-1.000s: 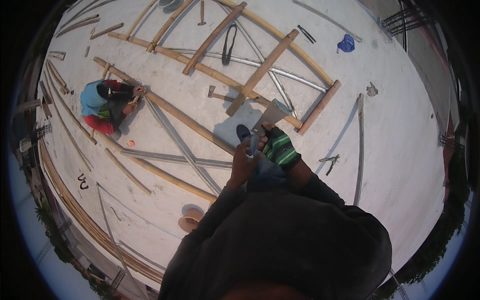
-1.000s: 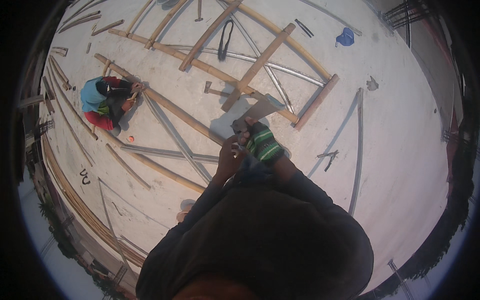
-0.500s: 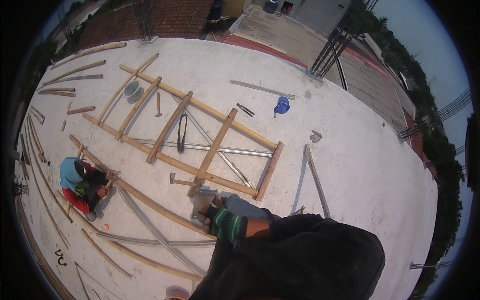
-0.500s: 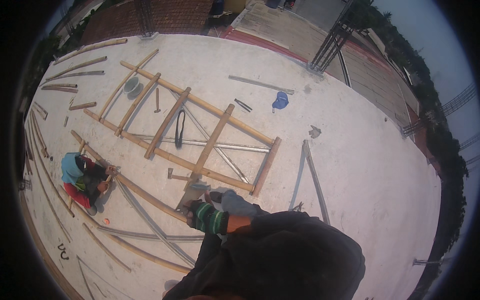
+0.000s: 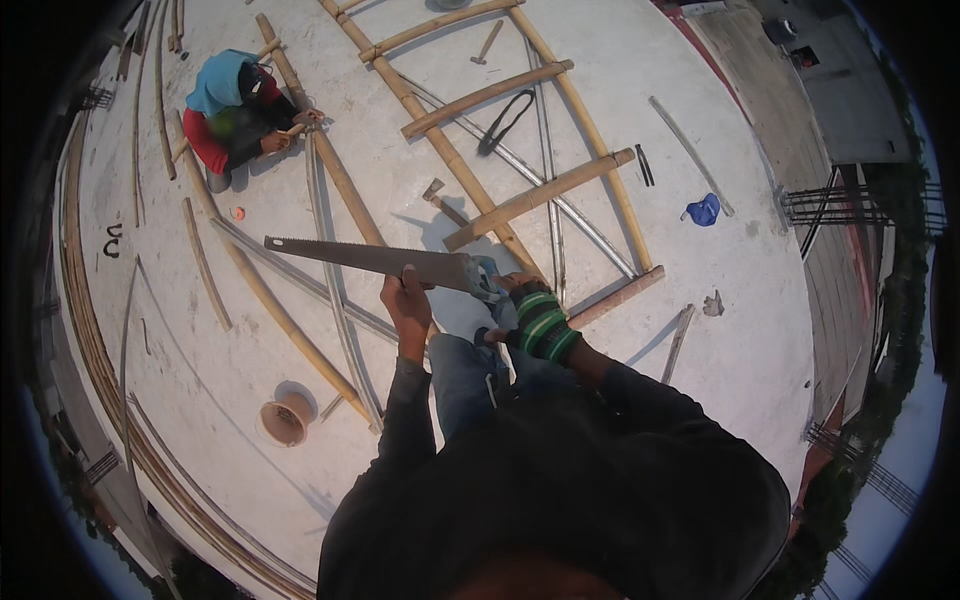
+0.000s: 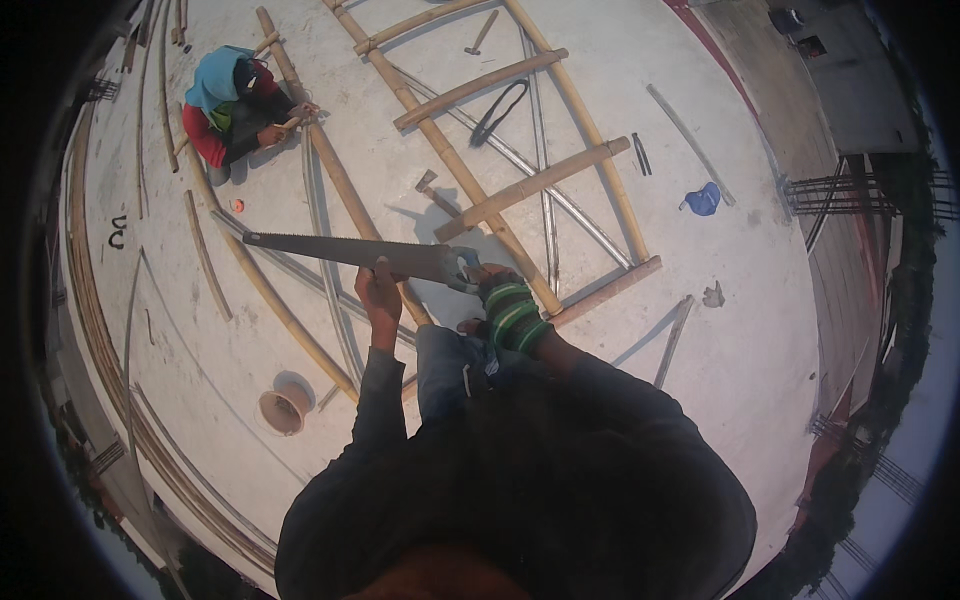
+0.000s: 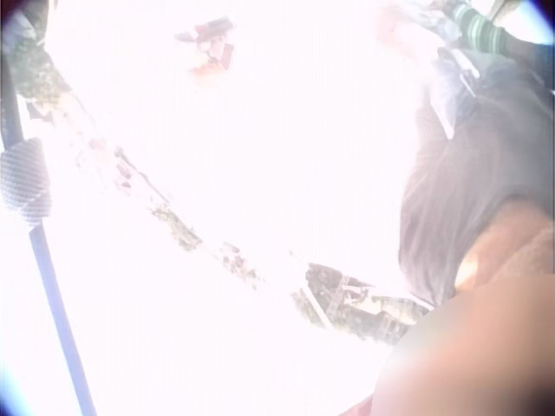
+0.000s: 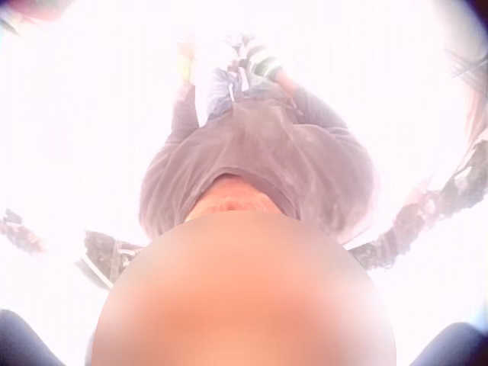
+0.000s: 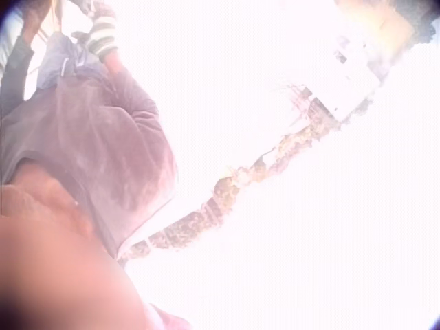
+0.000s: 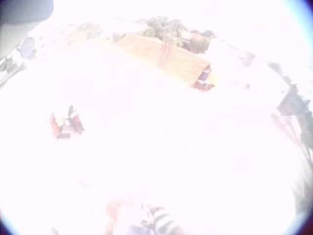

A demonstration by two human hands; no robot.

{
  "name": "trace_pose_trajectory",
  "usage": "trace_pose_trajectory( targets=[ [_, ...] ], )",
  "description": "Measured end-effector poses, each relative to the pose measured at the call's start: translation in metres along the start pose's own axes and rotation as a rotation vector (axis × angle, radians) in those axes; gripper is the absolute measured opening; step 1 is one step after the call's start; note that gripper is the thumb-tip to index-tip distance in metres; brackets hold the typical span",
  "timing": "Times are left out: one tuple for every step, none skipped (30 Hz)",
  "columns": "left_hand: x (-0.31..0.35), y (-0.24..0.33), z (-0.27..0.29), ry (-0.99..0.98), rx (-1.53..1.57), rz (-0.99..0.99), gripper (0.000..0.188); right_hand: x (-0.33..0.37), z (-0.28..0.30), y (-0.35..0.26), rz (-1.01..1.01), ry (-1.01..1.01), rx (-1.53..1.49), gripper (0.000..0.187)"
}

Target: The person assembles a bamboo scaffolding structure on a rooftop. They position bamboo poles, use a hammer to drive nails into joints, and tie wire around the connections to secure the frame.

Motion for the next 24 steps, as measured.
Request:
trace_pose_trajectory(
  targets=[
    [-0.001,0.0,0.013,-0.001,0.025,0.09,0.03,-0.001,-0.02,0.009,0.012,-0.077,-0.035,0.097],
    [-0.004,-0.003,0.021,-0.055,0.01,0.157,0.031,0.002,-0.04,0.015,0.025,-0.151,-0.08,0.107],
    [-0.004,-0.007,0.022,-0.096,0.094,0.197,0.03,0.006,-0.057,0.02,0.03,-0.187,-0.109,0.105],
    [-0.007,-0.016,0.024,-0.111,0.162,0.269,0.029,0.01,-0.072,0.025,0.046,-0.212,-0.141,0.102],
    [-0.007,-0.028,0.027,-0.13,0.229,0.339,0.029,0.016,-0.087,0.028,0.05,-0.241,-0.182,0.1],
    [-0.012,-0.04,0.025,-0.145,0.26,0.366,0.028,0.023,-0.089,0.031,0.055,-0.12,-0.265,0.094],
    [-0.016,-0.053,0.021,-0.163,0.292,0.392,0.028,0.032,-0.096,0.033,0.07,-0.086,-0.181,0.093],
    [-0.016,-0.067,0.017,-0.182,0.324,0.428,0.028,0.042,-0.1,0.035,0.081,-0.036,-0.103,0.091],
    [-0.01,-0.083,0.014,-0.195,0.355,0.476,0.028,0.053,-0.103,0.038,0.089,0.028,-0.033,0.09],
    [-0.009,-0.103,0.012,-0.233,0.364,0.611,0.026,0.064,-0.105,0.045,0.031,0.064,-0.219,0.087],
    [-0.009,-0.117,0.007,-0.248,0.394,0.634,0.025,0.073,-0.111,0.051,-0.008,0.052,-0.294,0.088],
    [-0.007,-0.131,0.005,-0.246,0.405,0.685,0.025,0.083,-0.117,0.057,-0.048,0.034,-0.367,0.089],
    [-0.007,-0.143,0.001,-0.249,0.44,0.718,0.025,0.091,-0.122,0.062,-0.071,0.013,-0.449,0.09],
    [-0.004,-0.157,-0.003,-0.242,0.439,0.823,0.024,0.097,-0.122,0.066,-0.061,0.072,-0.422,0.082],
    [-0.004,-0.165,-0.009,-0.265,0.437,0.816,0.024,0.102,-0.13,0.07,-0.086,0.008,-0.328,0.078],
    [-0.004,-0.172,-0.016,-0.286,0.436,0.806,0.024,0.106,-0.139,0.075,-0.099,-0.066,-0.245,0.074],
    [-0.002,-0.181,-0.02,-0.277,0.398,0.831,0.024,0.11,-0.15,0.084,-0.183,-0.178,-0.14,0.07],
    [-0.004,-0.183,-0.031,-0.376,0.453,0.766,0.026,0.11,-0.148,0.086,-0.138,-0.085,-0.103,0.054],
    [-0.006,-0.19,-0.041,-0.447,0.468,0.731,0.028,0.11,-0.147,0.095,-0.17,0.013,-0.196,0.05],
    [-0.008,-0.198,-0.051,-0.54,0.515,0.674,0.03,0.113,-0.148,0.108,-0.27,0.113,-0.288,0.047],
    [-0.013,-0.214,-0.059,-0.649,0.28,0.541,0.032,0.112,-0.154,0.122,-0.34,0.168,-0.376,0.044],
    [-0.018,-0.234,-0.07,-0.769,0.076,0.383,0.035,0.118,-0.166,0.145,-0.537,0.249,-0.674,0.039],
    [-0.021,-0.257,-0.083,-0.885,-0.081,0.17,0.037,0.12,-0.175,0.164,-0.603,0.342,-0.751,0.041],
    [-0.019,-0.308,-0.097,-0.946,-0.267,0.262,0.042,0.12,-0.187,0.183,-0.63,0.401,-0.832,0.043]
  ],
)
Point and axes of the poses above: each hand's wrist, its own x-axis away from the middle knuckle, its own z-axis out of the back of the hand, y = z × x, the point moved 7 cm from there along -x, towards the middle knuckle, and after that the axes turned 9 degrees about x, right-handed, at the moved point
